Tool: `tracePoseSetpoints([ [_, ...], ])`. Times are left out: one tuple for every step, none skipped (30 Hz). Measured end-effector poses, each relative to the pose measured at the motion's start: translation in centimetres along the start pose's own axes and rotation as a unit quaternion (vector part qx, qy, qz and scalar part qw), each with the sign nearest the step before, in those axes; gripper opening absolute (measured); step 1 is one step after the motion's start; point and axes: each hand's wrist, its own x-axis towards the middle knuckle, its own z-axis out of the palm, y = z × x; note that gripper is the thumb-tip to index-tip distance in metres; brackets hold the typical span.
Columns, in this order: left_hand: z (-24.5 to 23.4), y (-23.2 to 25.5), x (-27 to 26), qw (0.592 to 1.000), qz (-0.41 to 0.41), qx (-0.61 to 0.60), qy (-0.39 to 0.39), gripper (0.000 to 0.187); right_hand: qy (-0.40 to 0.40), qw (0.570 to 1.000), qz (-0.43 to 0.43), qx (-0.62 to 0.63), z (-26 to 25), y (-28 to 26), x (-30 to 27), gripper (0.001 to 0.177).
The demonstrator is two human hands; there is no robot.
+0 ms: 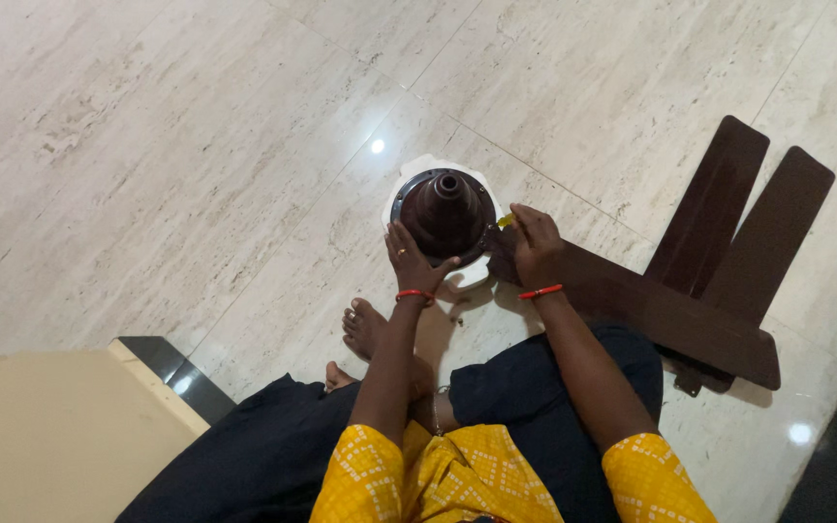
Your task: The person sits on the floor and uses a screwdriver to loosen and remove the screws securing the fan blades to the motor housing. They remove the blades one by one and place them on the floor.
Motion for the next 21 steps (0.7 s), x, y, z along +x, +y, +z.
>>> tracePoseSetpoints([
  [0.3,-0.4,0.5,0.999,-0.028,-0.002,-0.027,0.153,0.01,1.0,-0.005,0.0,0.3,-0.3,0.2,0.032],
  [0.5,-0.7,0.7,0.998,-0.043,0.002,-0.04,0.154,0.009,1.0,0.027,0.011,0.6,-0.7,0.3,0.031],
  [0.6,-0.8,0.8,0.997,-0.058,0.007,-0.053,0.155,0.008,0.998,0.06,0.022,0.7,-1.0,0.3,0.032],
  [0.7,-0.9,0.8,0.995,-0.073,0.012,-0.066,0.156,0.007,0.995,0.093,0.034,0.8,-1.3,0.4,0.032],
  [0.6,-1.0,0.9,0.993,-0.088,0.012,-0.082,0.155,0.0,0.993,0.112,0.029,1.0,-1.5,0.5,0.031],
  [0.6,-1.1,0.7,0.99,-0.103,0.011,-0.099,0.154,-0.006,0.991,0.131,0.022,1.0,-1.7,0.6,0.03],
  [0.5,-1.1,0.6,0.986,-0.117,0.01,-0.116,0.154,-0.013,0.988,0.151,0.016,1.0,-1.8,0.7,0.029],
  [0.5,-1.0,0.5,0.986,-0.12,0.005,-0.116,0.154,-0.008,0.988,0.154,0.026,1.0,-1.9,0.8,0.03],
  [0.5,-0.9,0.3,0.986,-0.122,0.001,-0.115,0.153,-0.003,0.987,0.157,0.035,1.0,-1.9,1.0,0.031],
  [0.4,-0.9,0.5,0.986,-0.124,-0.003,-0.114,0.153,0.002,0.986,0.159,0.047,1.1,-1.9,1.3,0.032],
  [0.4,-0.8,0.7,0.987,-0.117,-0.002,-0.111,0.153,0.002,0.985,0.165,0.06,1.1,-1.7,1.7,0.03],
  [0.3,-0.8,0.7,0.988,-0.11,-0.001,-0.108,0.153,0.0,0.983,0.171,0.073,1.2,-1.6,1.9,0.027],
  [0.2,-0.9,0.8,0.989,-0.103,0.001,-0.106,0.153,-0.001,0.98,0.177,0.087,1.1,-1.5,2.1,0.025],
  [0.3,-1.0,0.7,0.988,-0.106,0.002,-0.11,0.153,-0.005,0.981,0.174,0.081,1.0,-1.2,2.1,0.024],
  [0.3,-1.2,0.7,0.988,-0.108,0.004,-0.114,0.152,-0.009,0.982,0.171,0.075,1.0,-0.9,2.1,0.023],
  [0.5,-1.2,0.6,0.987,-0.11,0.004,-0.119,0.152,-0.013,0.983,0.168,0.068,0.8,-0.5,2.0,0.022],
  [0.6,-1.3,0.5,0.986,-0.115,0.001,-0.123,0.152,-0.011,0.985,0.162,0.062,0.8,-0.2,1.9,0.022],
  [0.6,-1.3,0.6,0.985,-0.118,-0.002,-0.126,0.152,-0.008,0.986,0.154,0.055,0.8,0.1,1.9,0.023],
  [0.7,-1.3,0.6,0.984,-0.122,-0.006,-0.129,0.152,-0.005,0.988,0.147,0.049,0.7,0.3,1.8,0.024],
  [0.6,-1.3,0.6,0.985,-0.119,-0.005,-0.128,0.152,-0.008,0.988,0.146,0.058,0.6,0.4,1.7,0.024],
  [0.5,-1.3,0.7,0.985,-0.116,-0.004,-0.127,0.153,-0.011,0.987,0.145,0.067,0.5,0.6,1.7,0.024],
])
